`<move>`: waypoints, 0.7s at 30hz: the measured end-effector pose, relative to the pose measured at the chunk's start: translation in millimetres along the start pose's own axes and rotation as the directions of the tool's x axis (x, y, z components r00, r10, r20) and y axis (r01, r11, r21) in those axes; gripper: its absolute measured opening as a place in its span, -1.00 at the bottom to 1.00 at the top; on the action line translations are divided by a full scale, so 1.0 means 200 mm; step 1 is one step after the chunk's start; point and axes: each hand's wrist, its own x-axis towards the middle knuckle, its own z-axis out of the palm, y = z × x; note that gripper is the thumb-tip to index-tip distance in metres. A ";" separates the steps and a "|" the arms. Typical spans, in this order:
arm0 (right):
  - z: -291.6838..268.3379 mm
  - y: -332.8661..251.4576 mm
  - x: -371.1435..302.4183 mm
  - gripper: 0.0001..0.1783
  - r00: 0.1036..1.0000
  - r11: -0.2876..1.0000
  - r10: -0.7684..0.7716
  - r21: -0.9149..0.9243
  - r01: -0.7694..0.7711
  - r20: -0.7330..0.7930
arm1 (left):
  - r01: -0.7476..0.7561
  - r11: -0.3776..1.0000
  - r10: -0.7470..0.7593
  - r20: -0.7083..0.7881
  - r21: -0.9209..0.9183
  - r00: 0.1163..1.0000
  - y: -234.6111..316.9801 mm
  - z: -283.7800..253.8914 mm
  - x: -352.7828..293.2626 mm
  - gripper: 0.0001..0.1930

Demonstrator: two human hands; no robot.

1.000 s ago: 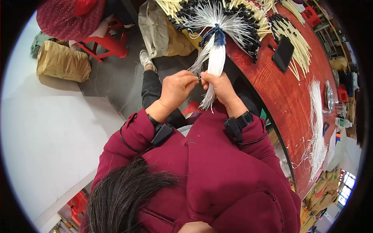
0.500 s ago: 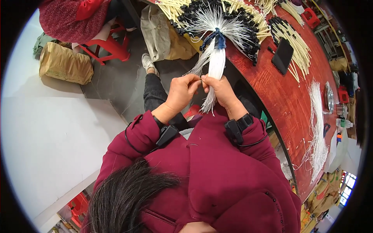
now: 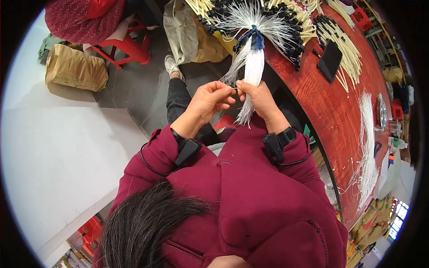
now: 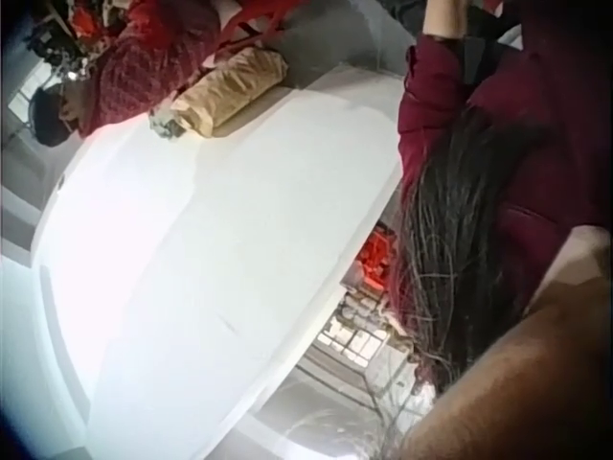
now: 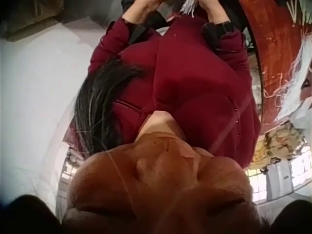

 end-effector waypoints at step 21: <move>-0.01 -0.01 0.00 -0.77 1.000 1.000 0.003 -0.030 -0.002 0.024 | 0.096 0.987 -0.096 -0.010 0.130 0.995 0.07 0.00 0.00 -0.83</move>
